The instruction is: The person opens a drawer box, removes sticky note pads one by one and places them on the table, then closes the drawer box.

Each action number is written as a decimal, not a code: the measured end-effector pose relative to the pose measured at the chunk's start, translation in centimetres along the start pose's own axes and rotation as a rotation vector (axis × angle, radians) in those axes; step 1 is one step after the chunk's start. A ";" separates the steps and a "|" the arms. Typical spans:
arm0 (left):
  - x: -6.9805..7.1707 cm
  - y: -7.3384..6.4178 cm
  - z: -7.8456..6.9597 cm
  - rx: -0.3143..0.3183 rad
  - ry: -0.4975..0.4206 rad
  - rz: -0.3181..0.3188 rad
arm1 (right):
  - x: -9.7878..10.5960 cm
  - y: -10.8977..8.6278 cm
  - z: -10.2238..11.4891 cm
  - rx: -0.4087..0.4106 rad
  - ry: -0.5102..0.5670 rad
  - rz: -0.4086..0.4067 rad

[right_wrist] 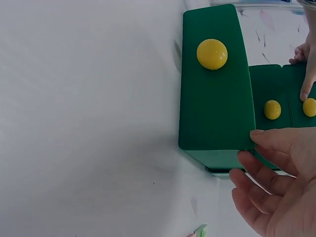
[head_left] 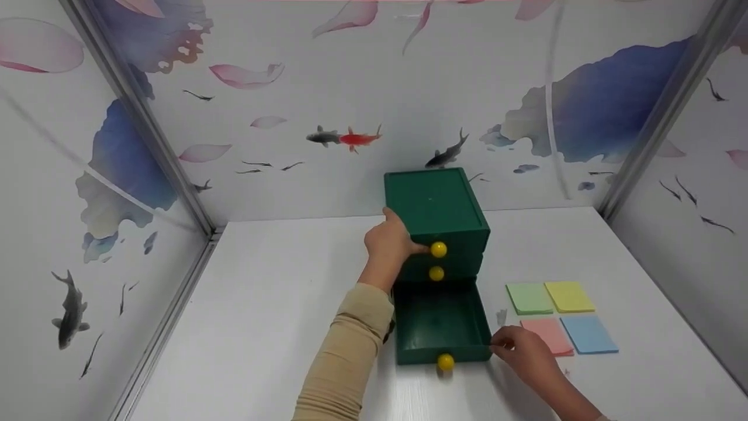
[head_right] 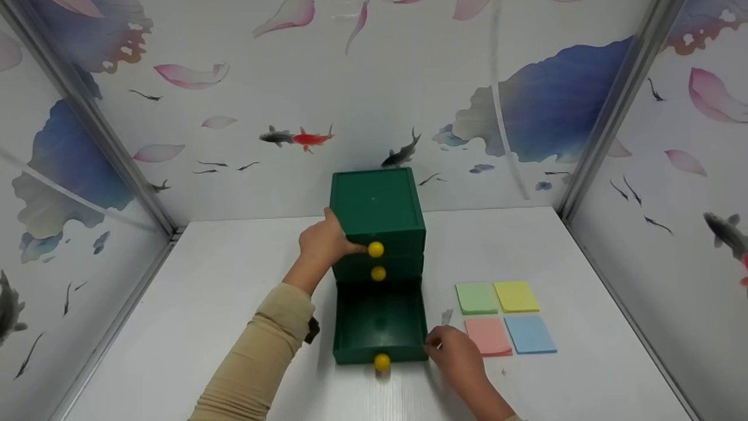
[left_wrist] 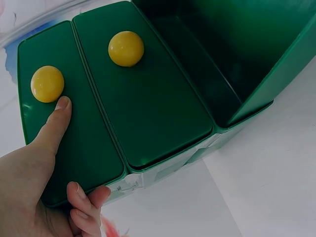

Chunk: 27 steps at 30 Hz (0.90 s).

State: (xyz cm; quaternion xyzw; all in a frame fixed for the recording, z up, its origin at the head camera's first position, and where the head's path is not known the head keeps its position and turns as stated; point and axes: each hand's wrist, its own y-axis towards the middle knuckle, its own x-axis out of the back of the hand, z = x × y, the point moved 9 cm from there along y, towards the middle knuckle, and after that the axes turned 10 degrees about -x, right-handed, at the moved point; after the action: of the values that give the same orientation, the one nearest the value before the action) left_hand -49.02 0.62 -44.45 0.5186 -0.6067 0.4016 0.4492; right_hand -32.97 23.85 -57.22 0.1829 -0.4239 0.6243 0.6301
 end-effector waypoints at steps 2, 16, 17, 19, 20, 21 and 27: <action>0.0 0.0 0.0 0.002 -0.002 0.003 | 0.0 0.0 0.1 0.008 0.020 -0.009; -0.1 -0.1 0.0 -0.008 -0.012 0.000 | -0.1 1.0 0.0 -0.002 0.110 -0.060; -0.1 0.0 0.0 -0.011 -0.003 -0.003 | -0.1 1.1 0.0 -0.007 0.116 -0.063; -0.1 0.0 0.0 -0.014 0.019 -0.009 | -0.1 1.4 0.1 -0.007 0.125 -0.071; -0.1 0.0 0.0 -0.015 0.028 -0.011 | -0.1 1.5 0.2 -0.002 0.131 -0.075; 0.0 0.0 0.0 -0.015 0.036 -0.013 | 0.0 1.7 0.3 0.005 0.134 -0.080; -0.2 0.1 0.2 -0.015 0.023 -0.006 | 0.5 2.4 0.5 0.016 0.142 -0.099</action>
State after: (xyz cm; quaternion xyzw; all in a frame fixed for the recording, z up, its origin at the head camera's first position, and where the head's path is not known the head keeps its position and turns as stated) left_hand -49.14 0.52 -44.72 0.5126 -0.6026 0.4016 0.4613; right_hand -35.43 24.14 -57.23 0.1638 -0.3637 0.6070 0.6874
